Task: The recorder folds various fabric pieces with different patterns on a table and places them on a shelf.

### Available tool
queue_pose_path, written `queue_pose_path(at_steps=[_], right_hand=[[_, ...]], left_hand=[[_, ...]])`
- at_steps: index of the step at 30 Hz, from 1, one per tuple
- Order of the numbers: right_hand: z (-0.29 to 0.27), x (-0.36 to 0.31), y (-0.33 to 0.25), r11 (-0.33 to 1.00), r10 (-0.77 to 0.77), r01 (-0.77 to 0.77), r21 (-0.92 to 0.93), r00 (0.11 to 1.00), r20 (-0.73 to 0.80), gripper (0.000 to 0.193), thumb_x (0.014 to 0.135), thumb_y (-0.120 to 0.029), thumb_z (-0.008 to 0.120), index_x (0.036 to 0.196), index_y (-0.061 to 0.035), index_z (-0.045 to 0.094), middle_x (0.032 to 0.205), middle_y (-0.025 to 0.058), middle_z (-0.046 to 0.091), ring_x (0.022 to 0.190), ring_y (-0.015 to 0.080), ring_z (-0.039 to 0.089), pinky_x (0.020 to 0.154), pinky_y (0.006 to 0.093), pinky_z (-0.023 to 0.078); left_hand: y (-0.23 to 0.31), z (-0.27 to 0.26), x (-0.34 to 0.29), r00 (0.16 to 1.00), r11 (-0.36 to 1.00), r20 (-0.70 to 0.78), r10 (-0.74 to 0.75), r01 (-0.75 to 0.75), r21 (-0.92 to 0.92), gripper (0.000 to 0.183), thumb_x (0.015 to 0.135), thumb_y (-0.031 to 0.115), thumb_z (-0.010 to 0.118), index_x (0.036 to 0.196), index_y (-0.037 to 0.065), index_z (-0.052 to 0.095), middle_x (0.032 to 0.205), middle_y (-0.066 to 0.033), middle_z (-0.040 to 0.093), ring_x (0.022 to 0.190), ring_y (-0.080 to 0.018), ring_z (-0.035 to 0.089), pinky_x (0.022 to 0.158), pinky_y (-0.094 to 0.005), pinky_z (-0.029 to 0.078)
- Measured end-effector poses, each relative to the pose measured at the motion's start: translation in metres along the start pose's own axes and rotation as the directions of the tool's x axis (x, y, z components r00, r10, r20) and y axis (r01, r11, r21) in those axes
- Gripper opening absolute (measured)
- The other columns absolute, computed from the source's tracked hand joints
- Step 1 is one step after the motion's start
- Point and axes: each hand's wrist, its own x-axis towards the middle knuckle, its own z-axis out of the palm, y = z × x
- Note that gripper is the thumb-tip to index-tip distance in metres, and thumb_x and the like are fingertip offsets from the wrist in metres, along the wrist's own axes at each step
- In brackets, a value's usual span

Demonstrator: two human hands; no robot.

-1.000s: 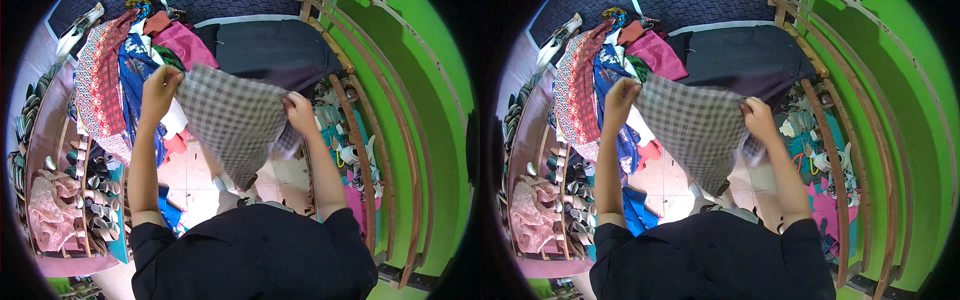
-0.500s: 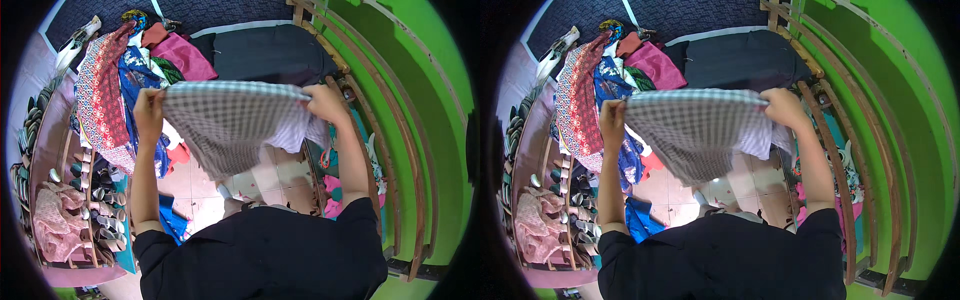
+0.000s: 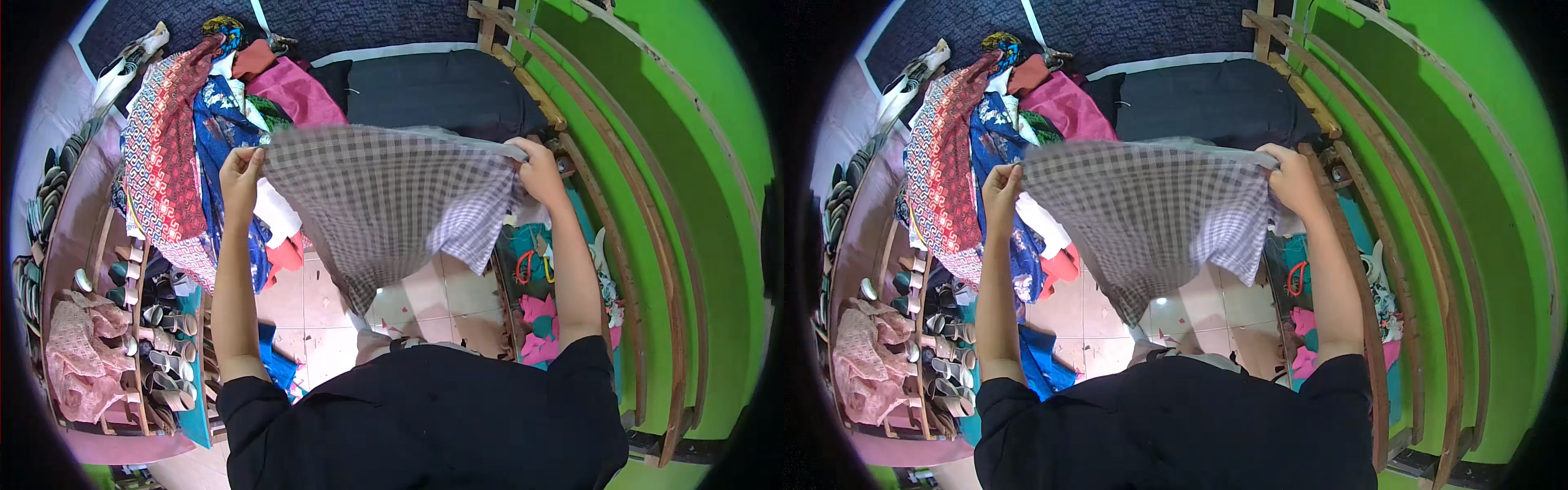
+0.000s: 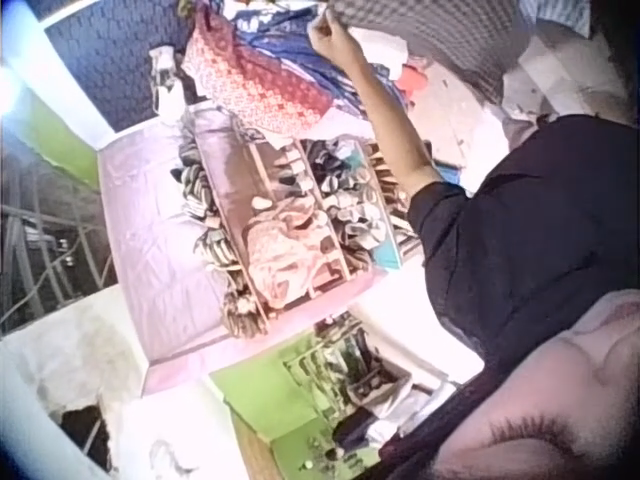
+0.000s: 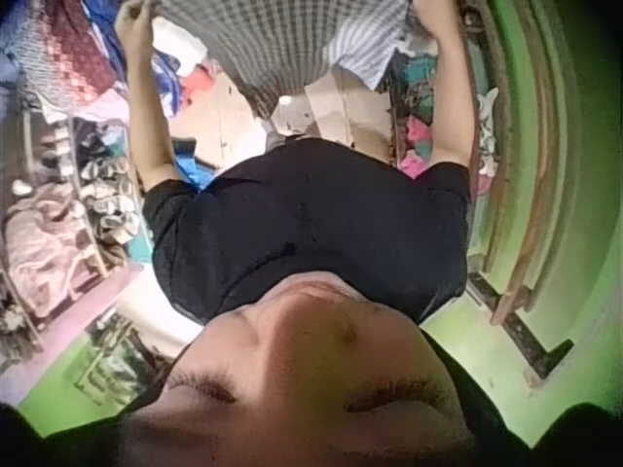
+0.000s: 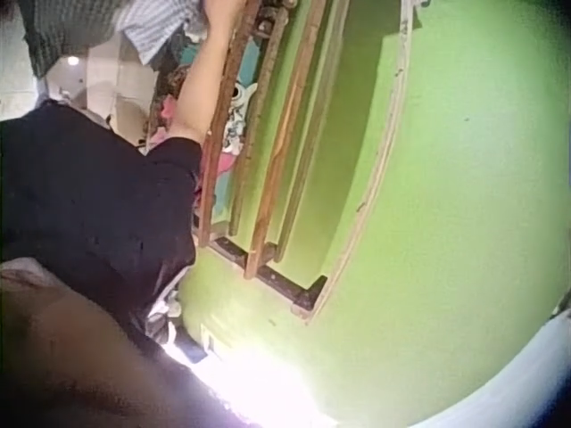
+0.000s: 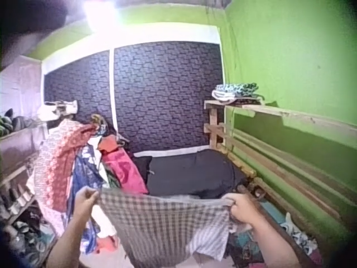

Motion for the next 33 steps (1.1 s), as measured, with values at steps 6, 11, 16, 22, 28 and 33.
queue_pose_path(at_steps=[6,11,16,22,28,33], right_hand=[[-0.019,0.018,0.003,0.984,-0.002,-0.011,0.176,0.998,0.070,0.024,0.069,0.009,0.049,0.092,0.0021,0.056,0.076,0.0056,0.056,0.074,0.0129,0.051,0.068,0.0253,0.041],[-0.005,0.015,0.023,0.986,-0.055,0.053,0.159,0.998,0.010,0.016,0.073,-0.001,0.060,0.089,0.0002,0.058,0.068,0.0125,0.059,0.061,0.0179,0.050,0.060,0.0276,0.041],[0.011,0.012,0.019,1.000,0.010,-0.009,-0.014,0.991,0.130,0.080,0.059,-0.014,0.074,0.129,-0.0077,0.035,0.126,0.0184,0.038,0.119,0.0300,0.038,0.097,0.0369,0.032],[0.066,0.046,-0.080,0.860,-0.345,0.273,0.431,0.933,0.098,0.095,0.057,-0.019,0.078,0.135,-0.0052,0.024,0.135,0.0176,0.028,0.126,0.0279,0.028,0.103,0.0361,0.025],[0.102,0.086,-0.084,0.797,-0.082,-0.113,0.593,0.953,0.292,0.028,0.072,-0.005,0.064,0.098,0.0017,0.057,0.084,0.0102,0.061,0.081,0.0126,0.054,0.070,0.0293,0.044],[0.055,0.114,-0.083,0.802,0.032,0.013,0.597,0.997,-0.065,0.012,0.081,-0.011,0.062,0.083,0.0008,0.063,0.071,0.0004,0.060,0.063,0.0049,0.051,0.056,0.0216,0.041]], left_hand=[[-0.005,0.016,0.025,0.985,0.934,0.162,-0.064,0.116,-0.338,0.013,0.090,0.017,0.050,0.089,0.004,0.049,0.078,0.0019,0.050,0.070,-0.0040,0.044,0.065,-0.0178,0.038],[0.005,0.025,0.031,0.983,0.948,0.180,-0.026,0.081,-0.308,0.011,0.090,0.018,0.050,0.089,0.007,0.048,0.074,0.0040,0.046,0.065,-0.0031,0.041,0.058,-0.0167,0.035],[0.027,0.075,0.037,0.893,0.993,0.442,0.084,-0.040,-0.107,0.012,0.086,0.018,0.057,0.083,0.007,0.051,0.073,0.0048,0.049,0.063,-0.0025,0.041,0.053,-0.0171,0.033],[0.062,0.149,0.032,0.686,0.988,0.715,0.135,-0.041,-0.147,0.008,0.080,0.004,0.063,0.082,0.001,0.055,0.076,0.0010,0.055,0.070,-0.0032,0.050,0.060,-0.0178,0.040],[0.055,0.171,0.041,0.821,0.958,0.514,0.248,-0.130,-0.254,0.024,0.078,0.002,0.063,0.099,0.003,0.050,0.083,0.0008,0.051,0.075,-0.0039,0.050,0.062,-0.0179,0.041],[-0.031,0.154,0.003,0.888,0.895,0.153,0.433,-0.444,0.041,0.066,0.059,0.025,0.079,0.110,0.001,0.044,0.099,-0.0103,0.045,0.092,-0.0201,0.047,0.078,-0.0314,0.040]])
